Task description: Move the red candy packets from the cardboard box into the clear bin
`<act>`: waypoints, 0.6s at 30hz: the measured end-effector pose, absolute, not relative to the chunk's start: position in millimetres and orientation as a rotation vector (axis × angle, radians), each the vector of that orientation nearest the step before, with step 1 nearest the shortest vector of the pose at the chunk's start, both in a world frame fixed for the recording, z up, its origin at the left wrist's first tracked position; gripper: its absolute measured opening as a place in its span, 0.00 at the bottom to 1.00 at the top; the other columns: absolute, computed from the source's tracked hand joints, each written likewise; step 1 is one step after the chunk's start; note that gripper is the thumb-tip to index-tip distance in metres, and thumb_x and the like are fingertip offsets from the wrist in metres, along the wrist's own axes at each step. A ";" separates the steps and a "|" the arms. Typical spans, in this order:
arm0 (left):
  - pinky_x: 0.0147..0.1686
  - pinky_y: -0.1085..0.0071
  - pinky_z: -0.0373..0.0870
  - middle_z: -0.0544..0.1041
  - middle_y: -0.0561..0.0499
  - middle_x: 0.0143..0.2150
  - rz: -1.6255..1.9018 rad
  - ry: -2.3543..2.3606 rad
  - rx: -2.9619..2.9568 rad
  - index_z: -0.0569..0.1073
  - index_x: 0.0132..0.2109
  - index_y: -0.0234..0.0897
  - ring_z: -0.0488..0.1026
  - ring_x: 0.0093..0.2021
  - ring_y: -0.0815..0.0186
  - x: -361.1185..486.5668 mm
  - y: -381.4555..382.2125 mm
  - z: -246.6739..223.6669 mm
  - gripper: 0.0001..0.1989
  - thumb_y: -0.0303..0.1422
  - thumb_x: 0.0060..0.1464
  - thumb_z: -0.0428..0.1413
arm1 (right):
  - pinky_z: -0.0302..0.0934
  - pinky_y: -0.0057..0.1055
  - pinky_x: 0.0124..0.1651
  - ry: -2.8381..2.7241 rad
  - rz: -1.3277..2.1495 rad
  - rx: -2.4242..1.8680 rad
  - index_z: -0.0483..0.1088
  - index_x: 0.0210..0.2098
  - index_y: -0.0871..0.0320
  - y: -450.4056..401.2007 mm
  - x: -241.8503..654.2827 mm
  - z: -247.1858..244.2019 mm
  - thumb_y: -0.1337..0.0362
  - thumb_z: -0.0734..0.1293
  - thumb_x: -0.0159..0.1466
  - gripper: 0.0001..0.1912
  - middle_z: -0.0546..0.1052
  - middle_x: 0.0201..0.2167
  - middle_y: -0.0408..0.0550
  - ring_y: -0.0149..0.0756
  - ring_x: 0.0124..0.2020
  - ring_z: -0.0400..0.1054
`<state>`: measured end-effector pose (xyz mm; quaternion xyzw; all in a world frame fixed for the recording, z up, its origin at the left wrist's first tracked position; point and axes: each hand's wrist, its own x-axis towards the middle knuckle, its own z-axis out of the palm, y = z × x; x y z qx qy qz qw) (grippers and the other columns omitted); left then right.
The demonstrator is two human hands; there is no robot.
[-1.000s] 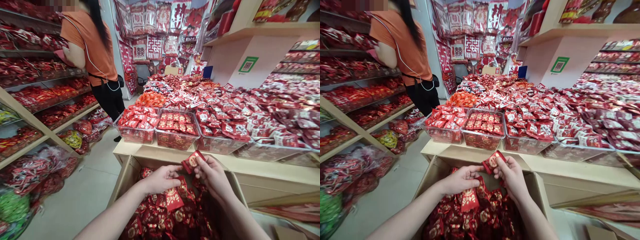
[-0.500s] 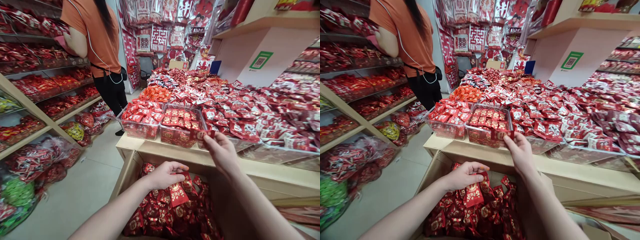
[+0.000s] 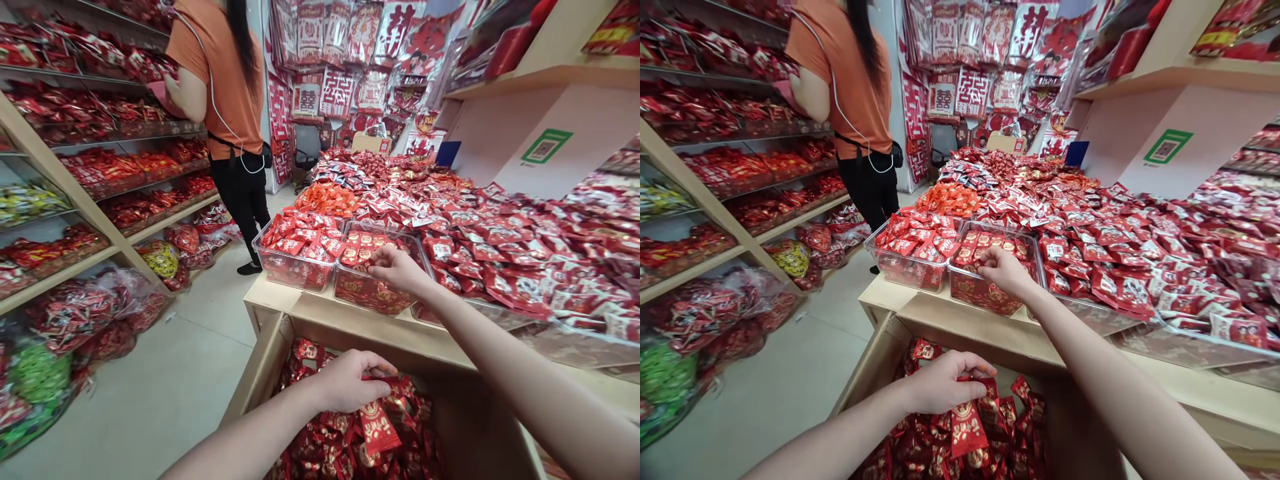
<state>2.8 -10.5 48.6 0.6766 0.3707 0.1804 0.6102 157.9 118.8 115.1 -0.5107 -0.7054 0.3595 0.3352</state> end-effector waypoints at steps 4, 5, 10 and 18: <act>0.37 0.72 0.64 0.74 0.47 0.39 0.430 0.850 1.571 0.69 0.46 0.35 0.69 0.37 0.65 2.6 -9.9 47.4 0.18 0.33 0.45 0.51 | 0.49 0.23 0.19 -1.970 0.840 -1.399 0.65 0.33 0.57 118.0 157.6 117.7 0.66 0.62 0.50 0.10 0.61 0.15 0.35 0.24 0.16 0.53; 0.37 0.72 0.64 0.74 0.48 0.38 0.436 0.847 1.573 0.69 0.46 0.36 0.69 0.37 0.65 2.5 -9.7 46.8 0.18 0.33 0.45 0.51 | 0.49 0.23 0.19 -1.978 0.840 -1.430 0.66 0.32 0.57 119.2 158.3 117.2 0.66 0.62 0.50 0.09 0.62 0.15 0.36 0.24 0.16 0.54; 0.38 0.71 0.64 0.74 0.47 0.39 0.447 0.849 1.547 0.69 0.45 0.34 0.70 0.38 0.65 2.3 -9.5 46.6 0.17 0.32 0.45 0.51 | 0.54 0.23 0.22 -1.984 0.850 -1.484 0.67 0.27 0.59 127.3 161.7 112.4 0.63 0.62 0.50 0.07 0.69 0.19 0.41 0.27 0.19 0.61; 0.39 0.70 0.64 0.74 0.48 0.38 0.464 0.872 1.524 0.70 0.44 0.34 0.70 0.38 0.65 4.3 -9.3 44.7 0.16 0.32 0.45 0.52 | 0.52 0.23 0.20 -2.011 0.882 -1.515 0.66 0.22 0.60 119.5 153.3 125.3 0.63 0.62 0.50 0.06 0.68 0.17 0.42 0.25 0.17 0.58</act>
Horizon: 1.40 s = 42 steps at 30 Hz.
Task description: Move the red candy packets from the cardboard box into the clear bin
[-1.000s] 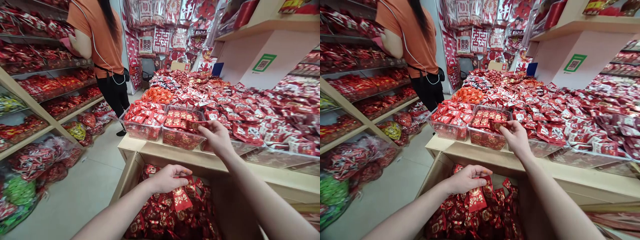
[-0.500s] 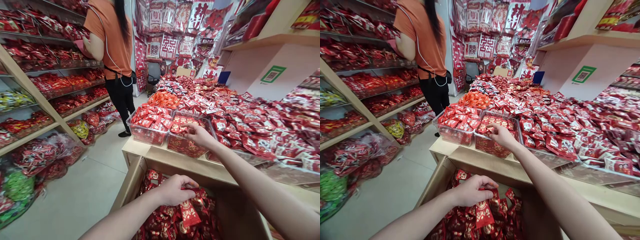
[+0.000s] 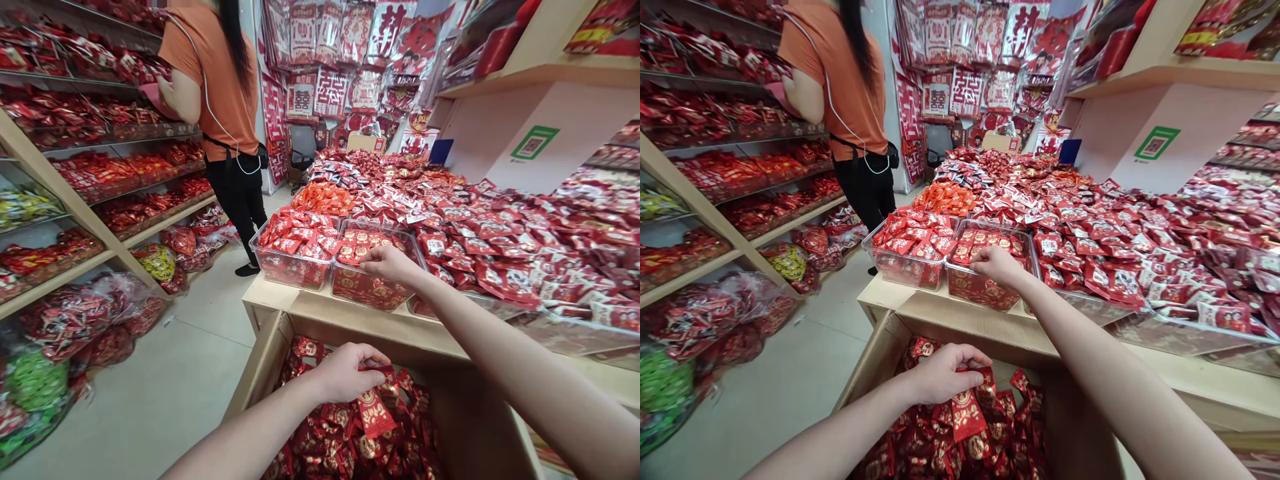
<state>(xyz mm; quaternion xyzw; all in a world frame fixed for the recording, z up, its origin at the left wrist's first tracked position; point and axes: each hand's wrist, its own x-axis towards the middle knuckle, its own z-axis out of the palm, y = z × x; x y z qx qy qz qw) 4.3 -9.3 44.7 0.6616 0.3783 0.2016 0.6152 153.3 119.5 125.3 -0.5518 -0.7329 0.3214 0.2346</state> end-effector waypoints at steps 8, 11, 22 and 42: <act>0.42 0.68 0.64 0.74 0.47 0.38 0.537 0.873 1.442 0.71 0.42 0.34 0.70 0.40 0.65 6.5 -7.6 39.0 0.15 0.30 0.44 0.53 | 0.48 0.24 0.18 -2.099 0.769 -1.507 0.63 0.17 0.59 120.4 152.9 126.2 0.55 0.61 0.52 0.15 0.63 0.13 0.39 0.25 0.15 0.54; 0.41 0.68 0.65 0.75 0.47 0.36 0.689 0.886 1.297 0.71 0.40 0.32 0.70 0.37 0.66 7.1 -5.8 44.9 0.13 0.30 0.43 0.55 | 0.52 0.25 0.23 -2.017 0.591 -1.483 0.67 0.21 0.60 106.6 154.9 131.9 0.57 0.60 0.54 0.13 0.68 0.17 0.42 0.28 0.20 0.59; 0.34 0.73 0.66 0.74 0.53 0.28 1.112 0.838 0.895 0.69 0.34 0.33 0.70 0.29 0.72 10.6 0.8 63.6 0.11 0.29 0.40 0.60 | 0.61 0.28 0.27 -1.431 1.319 -1.268 0.67 0.33 0.57 -26.4 167.0 76.6 0.55 0.65 0.52 0.13 0.72 0.25 0.44 0.31 0.25 0.65; 0.30 0.76 0.62 0.69 0.55 0.23 0.999 0.907 1.147 0.69 0.36 0.32 0.67 0.26 0.73 11.0 -3.4 54.5 0.13 0.36 0.44 0.57 | 0.60 0.33 0.37 -1.727 0.320 -1.403 0.70 0.39 0.56 47.0 192.4 135.9 0.60 0.61 0.56 0.13 0.75 0.34 0.48 0.39 0.34 0.68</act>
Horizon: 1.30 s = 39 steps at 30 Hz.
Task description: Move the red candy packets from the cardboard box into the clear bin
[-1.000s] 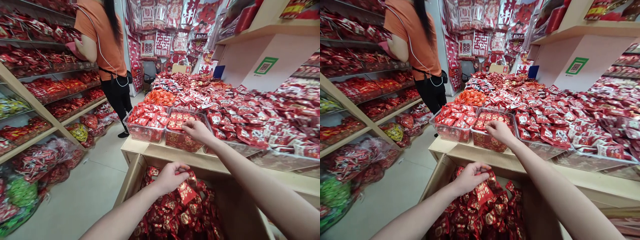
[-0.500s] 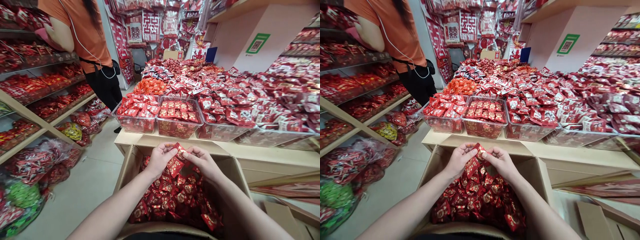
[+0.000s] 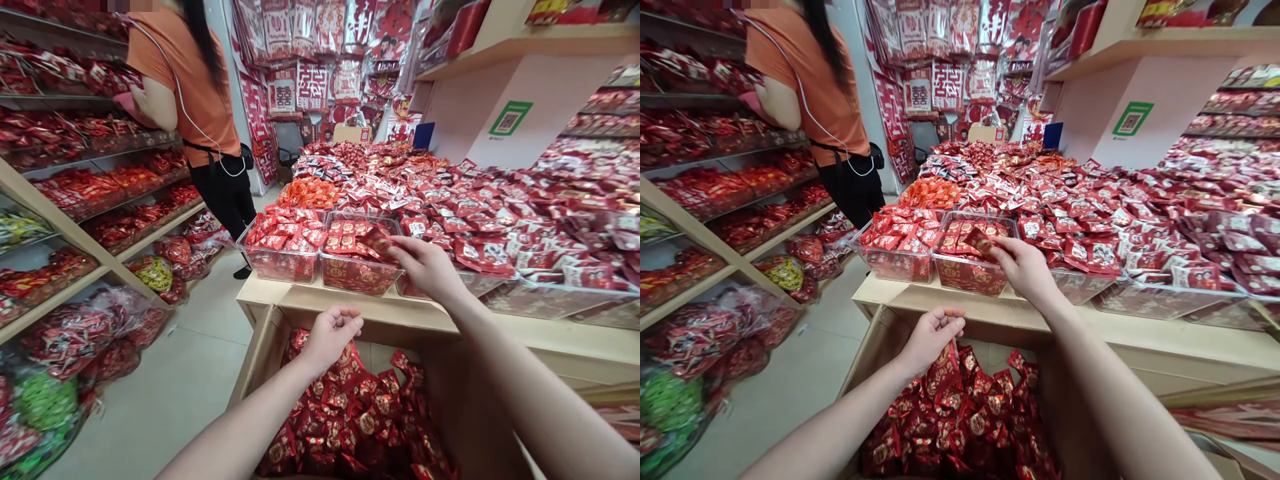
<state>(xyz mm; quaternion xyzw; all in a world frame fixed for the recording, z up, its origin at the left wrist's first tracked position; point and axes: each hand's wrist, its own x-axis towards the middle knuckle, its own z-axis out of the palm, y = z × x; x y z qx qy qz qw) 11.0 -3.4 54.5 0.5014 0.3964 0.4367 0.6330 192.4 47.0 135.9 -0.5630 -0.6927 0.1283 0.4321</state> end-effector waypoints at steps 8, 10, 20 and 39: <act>0.27 0.76 0.60 0.66 0.56 0.21 0.972 0.939 1.220 0.68 0.36 0.33 0.64 0.24 0.73 8.8 -3.3 49.4 0.13 0.38 0.44 0.56 | 0.58 0.28 0.32 -2.203 0.329 -1.418 0.74 0.33 0.58 131.0 162.5 129.6 0.65 0.62 0.54 0.11 0.77 0.27 0.46 0.36 0.29 0.68; 0.27 0.76 0.60 0.65 0.56 0.21 0.963 0.937 1.216 0.68 0.36 0.32 0.64 0.24 0.73 9.1 -2.6 47.3 0.14 0.38 0.44 0.55 | 0.58 0.28 0.32 -2.250 0.351 -1.395 0.74 0.32 0.57 132.7 159.4 126.5 0.65 0.62 0.54 0.10 0.77 0.27 0.45 0.36 0.28 0.68; 0.27 0.76 0.60 0.64 0.57 0.21 0.940 0.949 1.224 0.68 0.36 0.32 0.63 0.23 0.74 11.0 -3.3 48.1 0.12 0.35 0.45 0.55 | 0.59 0.29 0.36 -2.337 0.451 -1.343 0.74 0.34 0.56 139.6 155.6 118.8 0.66 0.61 0.55 0.11 0.77 0.33 0.46 0.37 0.33 0.69; 0.29 0.77 0.62 0.69 0.55 0.24 1.174 1.029 1.204 0.68 0.36 0.34 0.66 0.26 0.73 1.0 10.1 50.6 0.10 0.34 0.46 0.54 | 0.57 0.27 0.40 -2.215 0.295 -1.413 0.70 0.38 0.60 129.9 155.4 124.7 0.64 0.58 0.58 0.12 0.75 0.36 0.50 0.35 0.37 0.67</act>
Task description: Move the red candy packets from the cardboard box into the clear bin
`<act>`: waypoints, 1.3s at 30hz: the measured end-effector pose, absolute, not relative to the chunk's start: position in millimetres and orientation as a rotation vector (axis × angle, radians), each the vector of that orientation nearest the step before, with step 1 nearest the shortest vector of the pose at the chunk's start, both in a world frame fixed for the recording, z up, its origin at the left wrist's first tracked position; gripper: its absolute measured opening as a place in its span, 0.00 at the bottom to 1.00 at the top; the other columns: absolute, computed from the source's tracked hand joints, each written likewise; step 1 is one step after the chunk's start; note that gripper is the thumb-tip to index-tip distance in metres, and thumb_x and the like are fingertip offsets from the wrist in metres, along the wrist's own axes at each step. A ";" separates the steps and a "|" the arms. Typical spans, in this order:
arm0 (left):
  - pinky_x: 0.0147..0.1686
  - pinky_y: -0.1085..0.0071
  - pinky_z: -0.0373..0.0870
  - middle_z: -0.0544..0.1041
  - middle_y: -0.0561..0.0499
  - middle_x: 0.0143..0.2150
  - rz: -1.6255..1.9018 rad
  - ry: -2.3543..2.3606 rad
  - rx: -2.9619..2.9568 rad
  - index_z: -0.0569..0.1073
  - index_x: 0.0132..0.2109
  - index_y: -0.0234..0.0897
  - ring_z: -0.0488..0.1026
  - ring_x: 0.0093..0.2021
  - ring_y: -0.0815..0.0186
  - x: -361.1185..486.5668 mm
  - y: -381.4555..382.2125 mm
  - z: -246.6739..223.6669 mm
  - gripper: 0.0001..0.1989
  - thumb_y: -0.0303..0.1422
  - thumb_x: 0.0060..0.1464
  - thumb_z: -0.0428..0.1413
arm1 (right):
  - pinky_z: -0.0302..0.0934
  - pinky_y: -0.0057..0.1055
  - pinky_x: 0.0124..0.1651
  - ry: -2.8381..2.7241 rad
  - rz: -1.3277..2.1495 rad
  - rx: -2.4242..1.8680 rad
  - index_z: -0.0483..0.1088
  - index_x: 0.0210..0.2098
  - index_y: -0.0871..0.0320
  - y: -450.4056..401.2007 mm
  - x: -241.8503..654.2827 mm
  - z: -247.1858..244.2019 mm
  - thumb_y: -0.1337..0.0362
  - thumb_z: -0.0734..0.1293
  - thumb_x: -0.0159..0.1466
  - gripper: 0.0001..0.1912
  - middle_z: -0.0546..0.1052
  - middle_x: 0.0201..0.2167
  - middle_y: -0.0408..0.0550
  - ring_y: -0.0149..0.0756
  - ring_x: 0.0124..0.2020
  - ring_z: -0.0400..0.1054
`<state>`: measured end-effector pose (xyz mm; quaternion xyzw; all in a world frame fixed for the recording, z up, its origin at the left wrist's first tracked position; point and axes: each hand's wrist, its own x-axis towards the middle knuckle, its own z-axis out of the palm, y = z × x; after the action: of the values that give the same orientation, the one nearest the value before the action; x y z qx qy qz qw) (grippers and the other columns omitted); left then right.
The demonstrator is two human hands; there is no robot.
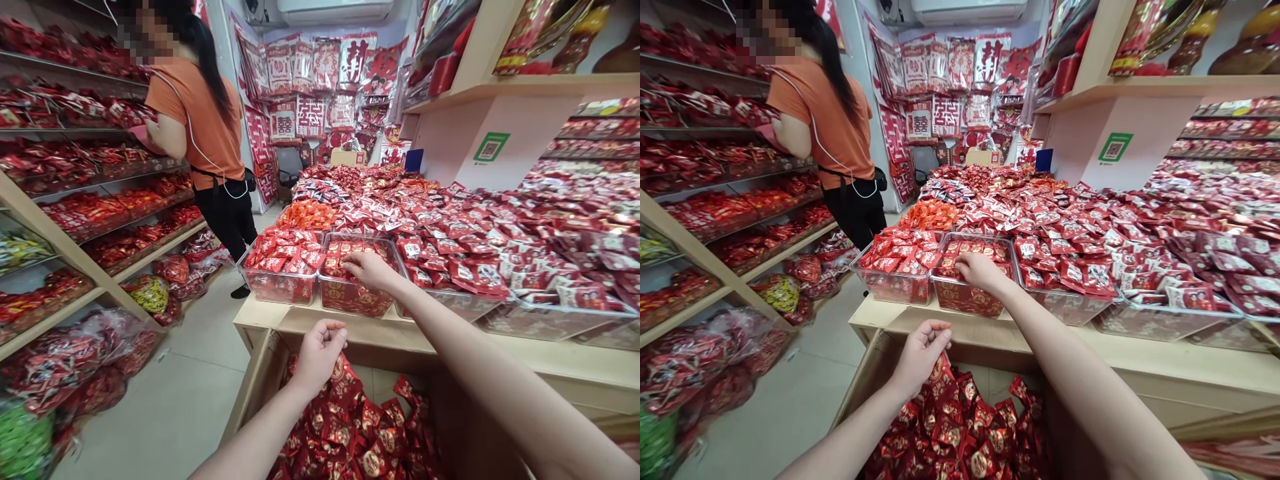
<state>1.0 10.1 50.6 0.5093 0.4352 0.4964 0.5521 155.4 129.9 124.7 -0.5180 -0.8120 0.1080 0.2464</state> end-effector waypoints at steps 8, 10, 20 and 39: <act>0.26 0.77 0.63 0.69 0.54 0.23 1.270 1.069 1.189 0.68 0.37 0.34 0.67 0.25 0.73 -2.6 15.3 51.3 0.12 0.37 0.47 0.54 | 0.58 0.25 0.40 -2.189 0.297 -1.402 0.70 0.37 0.58 123.7 157.5 120.1 0.65 0.58 0.59 0.11 0.75 0.36 0.47 0.33 0.37 0.68; 0.24 0.78 0.62 0.69 0.55 0.24 1.305 1.092 1.135 0.68 0.37 0.35 0.66 0.22 0.74 -3.0 17.0 52.8 0.12 0.38 0.47 0.53 | 0.58 0.25 0.39 -2.174 0.301 -1.399 0.70 0.37 0.58 120.8 156.9 119.4 0.64 0.57 0.59 0.12 0.75 0.36 0.47 0.33 0.36 0.68; 0.19 0.80 0.57 0.68 0.57 0.21 1.504 1.063 0.959 0.67 0.35 0.35 0.61 0.18 0.77 9.2 46.8 76.6 0.12 0.40 0.46 0.54 | 0.58 0.27 0.39 -2.071 0.276 -1.395 0.68 0.39 0.59 109.5 161.9 114.7 0.64 0.56 0.60 0.12 0.75 0.36 0.48 0.34 0.37 0.67; 0.26 0.77 0.62 0.70 0.54 0.26 1.173 0.923 1.413 0.69 0.35 0.36 0.66 0.25 0.73 23.0 36.4 87.1 0.11 0.37 0.45 0.55 | 0.58 0.26 0.22 -1.495 1.147 -1.204 0.65 0.27 0.60 -0.4 164.5 82.0 0.53 0.63 0.53 0.15 0.70 0.18 0.42 0.27 0.18 0.61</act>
<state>23.0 36.4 87.1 0.5886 0.3844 0.4884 0.5169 164.5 -0.4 82.0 -0.4844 -0.6012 0.4611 0.4374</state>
